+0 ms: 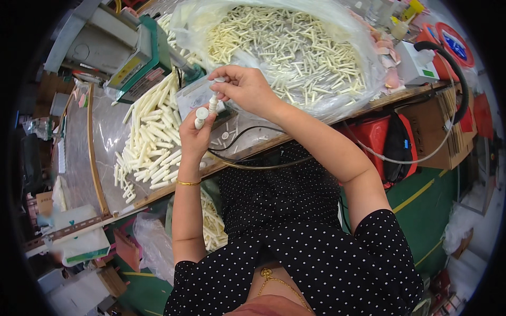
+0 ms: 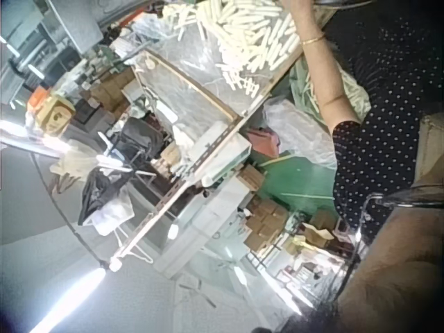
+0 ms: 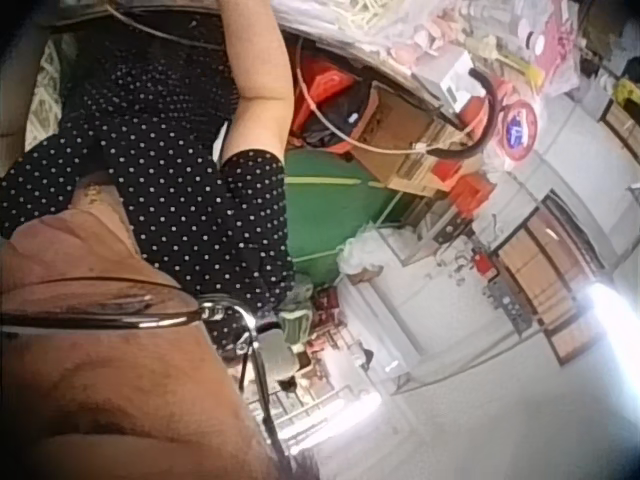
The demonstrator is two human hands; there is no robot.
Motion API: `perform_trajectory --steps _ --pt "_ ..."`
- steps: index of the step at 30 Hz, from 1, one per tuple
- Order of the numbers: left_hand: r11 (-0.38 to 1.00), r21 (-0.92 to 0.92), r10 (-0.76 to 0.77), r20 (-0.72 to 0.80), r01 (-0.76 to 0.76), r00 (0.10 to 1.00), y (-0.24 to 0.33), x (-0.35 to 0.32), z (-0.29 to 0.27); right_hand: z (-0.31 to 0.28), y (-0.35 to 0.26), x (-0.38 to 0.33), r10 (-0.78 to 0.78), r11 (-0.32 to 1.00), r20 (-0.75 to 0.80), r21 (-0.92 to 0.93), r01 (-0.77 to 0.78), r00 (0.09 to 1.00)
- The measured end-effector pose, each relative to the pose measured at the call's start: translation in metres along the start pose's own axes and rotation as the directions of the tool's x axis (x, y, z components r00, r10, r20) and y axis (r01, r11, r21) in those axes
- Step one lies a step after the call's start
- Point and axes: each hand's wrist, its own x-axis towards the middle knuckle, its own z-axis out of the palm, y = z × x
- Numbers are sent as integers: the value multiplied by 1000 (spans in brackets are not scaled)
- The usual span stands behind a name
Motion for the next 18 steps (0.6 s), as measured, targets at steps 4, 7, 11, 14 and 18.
perform_trajectory --steps 4,7,11,14,18 --pt "991 130 26 -18 -24 1000 1 8 11 -9 5 5 -132 977 49 -162 139 990" --pt "982 156 -45 -345 104 938 -25 16 9 -17 -9 11 -180 898 -56 -418 141 982" --pt "954 281 53 -509 108 859 -49 31 18 -112 29 32 -251 685 -191 -727 35 949" --pt "960 229 -19 -516 159 856 -51 28 13 -145 52 34 -200 398 -124 -917 -35 972" --pt "972 191 -19 -519 138 855 -43 25 5 -155 69 33 -201 134 77 -985 105 977"
